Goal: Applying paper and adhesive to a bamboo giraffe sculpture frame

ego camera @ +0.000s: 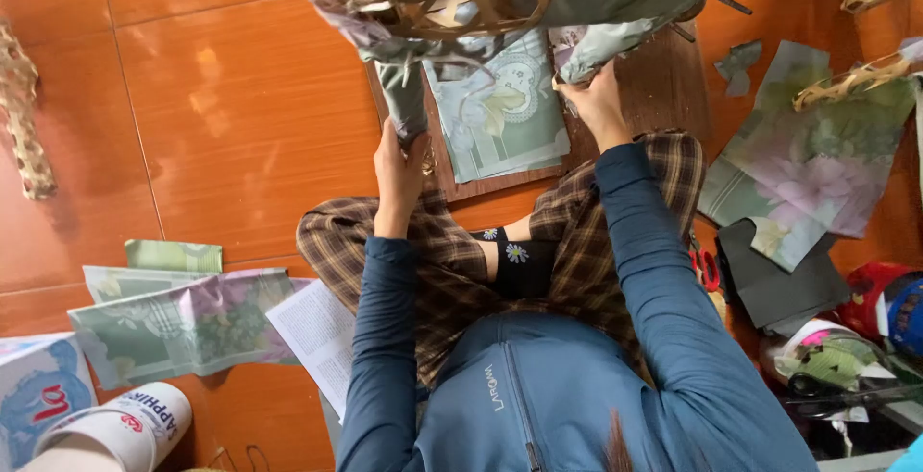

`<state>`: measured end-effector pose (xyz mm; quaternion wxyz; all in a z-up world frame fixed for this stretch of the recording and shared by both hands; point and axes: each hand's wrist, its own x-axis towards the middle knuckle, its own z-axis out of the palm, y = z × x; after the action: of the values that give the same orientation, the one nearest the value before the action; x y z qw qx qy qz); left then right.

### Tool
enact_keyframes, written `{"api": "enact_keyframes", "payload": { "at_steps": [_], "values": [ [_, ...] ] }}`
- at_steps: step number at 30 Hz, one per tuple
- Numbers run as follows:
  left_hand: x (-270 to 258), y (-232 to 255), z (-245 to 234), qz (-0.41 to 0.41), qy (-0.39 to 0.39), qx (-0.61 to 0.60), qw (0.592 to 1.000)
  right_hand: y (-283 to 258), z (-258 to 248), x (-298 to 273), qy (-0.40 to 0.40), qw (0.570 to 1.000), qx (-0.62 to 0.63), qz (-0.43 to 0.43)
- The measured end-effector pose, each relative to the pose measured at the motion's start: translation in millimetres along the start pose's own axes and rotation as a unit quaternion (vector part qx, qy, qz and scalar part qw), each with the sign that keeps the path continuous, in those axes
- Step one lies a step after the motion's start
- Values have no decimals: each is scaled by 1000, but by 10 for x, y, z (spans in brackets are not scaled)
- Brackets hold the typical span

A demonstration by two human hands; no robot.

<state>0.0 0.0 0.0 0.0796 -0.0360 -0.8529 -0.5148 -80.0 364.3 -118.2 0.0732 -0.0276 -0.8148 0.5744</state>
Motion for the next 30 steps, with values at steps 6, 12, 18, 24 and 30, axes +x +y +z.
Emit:
{"api": "enact_keyframes", "payload": {
  "at_steps": [6, 12, 18, 24, 30],
  "values": [
    [-31, 11, 11, -6, -5, -42, 999, 199, 72, 26, 31, 998, -5, 57],
    [-46, 1, 11, -19, 4, 0, 1000, -382, -94, -122, -13, 987, -37, 155],
    [-95, 342, -49, 94, 209, 90, 969, -829, -900, -873, 144, 948, -273, -82],
    [11, 1324, 8, 78, 124, -71, 987, 813, -1902, -2454, 132, 887, -439, 54],
    [392, 1544, 278, -42, -10, -283, 958, 1033, -1875, -3515, 17, 839, -458, 294]
  ]
}}
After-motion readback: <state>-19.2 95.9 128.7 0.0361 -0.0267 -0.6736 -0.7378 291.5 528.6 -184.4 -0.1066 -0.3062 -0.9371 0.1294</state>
